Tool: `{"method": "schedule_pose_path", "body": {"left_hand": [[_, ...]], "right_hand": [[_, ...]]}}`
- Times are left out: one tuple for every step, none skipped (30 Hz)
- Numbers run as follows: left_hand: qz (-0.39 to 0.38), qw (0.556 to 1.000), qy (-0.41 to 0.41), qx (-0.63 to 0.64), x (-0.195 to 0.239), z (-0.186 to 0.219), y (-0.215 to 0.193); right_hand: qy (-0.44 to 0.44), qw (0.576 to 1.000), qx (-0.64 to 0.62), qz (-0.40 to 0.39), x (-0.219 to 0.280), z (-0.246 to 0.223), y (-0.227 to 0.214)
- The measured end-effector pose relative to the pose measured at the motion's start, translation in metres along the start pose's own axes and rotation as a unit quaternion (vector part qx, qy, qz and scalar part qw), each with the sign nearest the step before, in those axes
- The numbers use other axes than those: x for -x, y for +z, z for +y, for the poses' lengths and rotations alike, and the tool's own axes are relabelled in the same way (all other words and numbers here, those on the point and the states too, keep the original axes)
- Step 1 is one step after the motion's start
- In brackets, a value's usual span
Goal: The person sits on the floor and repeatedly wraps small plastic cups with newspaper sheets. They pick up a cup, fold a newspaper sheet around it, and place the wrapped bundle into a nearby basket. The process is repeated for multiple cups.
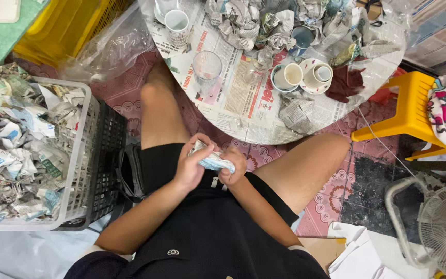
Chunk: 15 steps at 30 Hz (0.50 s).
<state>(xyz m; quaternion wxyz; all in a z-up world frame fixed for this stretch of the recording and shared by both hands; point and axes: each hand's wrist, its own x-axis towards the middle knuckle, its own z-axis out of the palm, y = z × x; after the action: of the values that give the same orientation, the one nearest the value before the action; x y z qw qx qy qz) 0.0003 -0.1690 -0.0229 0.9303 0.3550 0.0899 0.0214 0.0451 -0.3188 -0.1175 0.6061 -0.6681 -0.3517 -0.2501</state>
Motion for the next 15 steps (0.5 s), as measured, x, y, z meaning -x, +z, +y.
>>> {"method": "schedule_pose_path", "body": {"left_hand": [[0.013,0.998,-0.008,0.066,-0.002,-0.004,0.006],[0.019,0.997,0.011,0.07,-0.001,-0.009,0.012],[0.025,0.996,0.031,0.075,0.002,-0.014,0.019],[0.028,0.995,0.051,0.079,0.0,-0.018,0.025],[0.024,0.995,0.068,0.063,-0.002,-0.021,0.03],[0.018,0.995,0.084,0.047,-0.004,-0.023,0.036],[0.012,0.994,0.099,0.032,-0.009,-0.025,0.04],[0.007,0.995,0.097,0.021,-0.017,-0.026,0.045],[0.001,0.996,0.094,0.01,-0.025,-0.026,0.05],[-0.004,0.996,0.09,0.0,-0.034,-0.025,0.056],[-0.024,0.998,0.054,0.01,-0.046,-0.026,0.063],[-0.044,0.999,0.018,0.02,-0.059,-0.026,0.072],[-0.065,0.997,-0.018,0.031,-0.073,-0.025,0.079],[-0.111,0.994,-0.015,0.014,-0.088,-0.022,0.084],[-0.158,0.987,-0.013,-0.002,-0.103,-0.019,0.087]], "right_hand": [[0.008,1.0,-0.007,0.005,0.001,0.005,0.0],[-0.001,0.999,-0.037,0.004,0.005,0.006,-0.002],[-0.01,0.998,-0.066,0.003,0.006,0.008,-0.005],[-0.021,0.995,-0.096,0.004,0.003,0.013,-0.007],[-0.009,0.996,-0.087,-0.016,0.002,0.013,-0.012],[0.004,0.996,-0.078,-0.035,-0.001,0.012,-0.02],[0.017,0.996,-0.068,-0.055,-0.006,0.013,-0.024],[-0.015,0.992,-0.111,-0.052,-0.014,0.015,-0.028],[-0.047,0.986,-0.153,-0.049,-0.024,0.019,-0.033],[-0.078,0.977,-0.194,-0.045,-0.035,0.022,-0.035],[-0.061,0.986,-0.15,-0.05,-0.044,0.021,-0.04],[-0.044,0.992,-0.105,-0.055,-0.055,0.019,-0.048],[-0.027,0.996,-0.061,-0.06,-0.067,0.019,-0.055],[-0.024,0.997,-0.038,-0.059,-0.079,0.022,-0.061],[-0.021,0.998,-0.016,-0.059,-0.092,0.026,-0.068]]}}
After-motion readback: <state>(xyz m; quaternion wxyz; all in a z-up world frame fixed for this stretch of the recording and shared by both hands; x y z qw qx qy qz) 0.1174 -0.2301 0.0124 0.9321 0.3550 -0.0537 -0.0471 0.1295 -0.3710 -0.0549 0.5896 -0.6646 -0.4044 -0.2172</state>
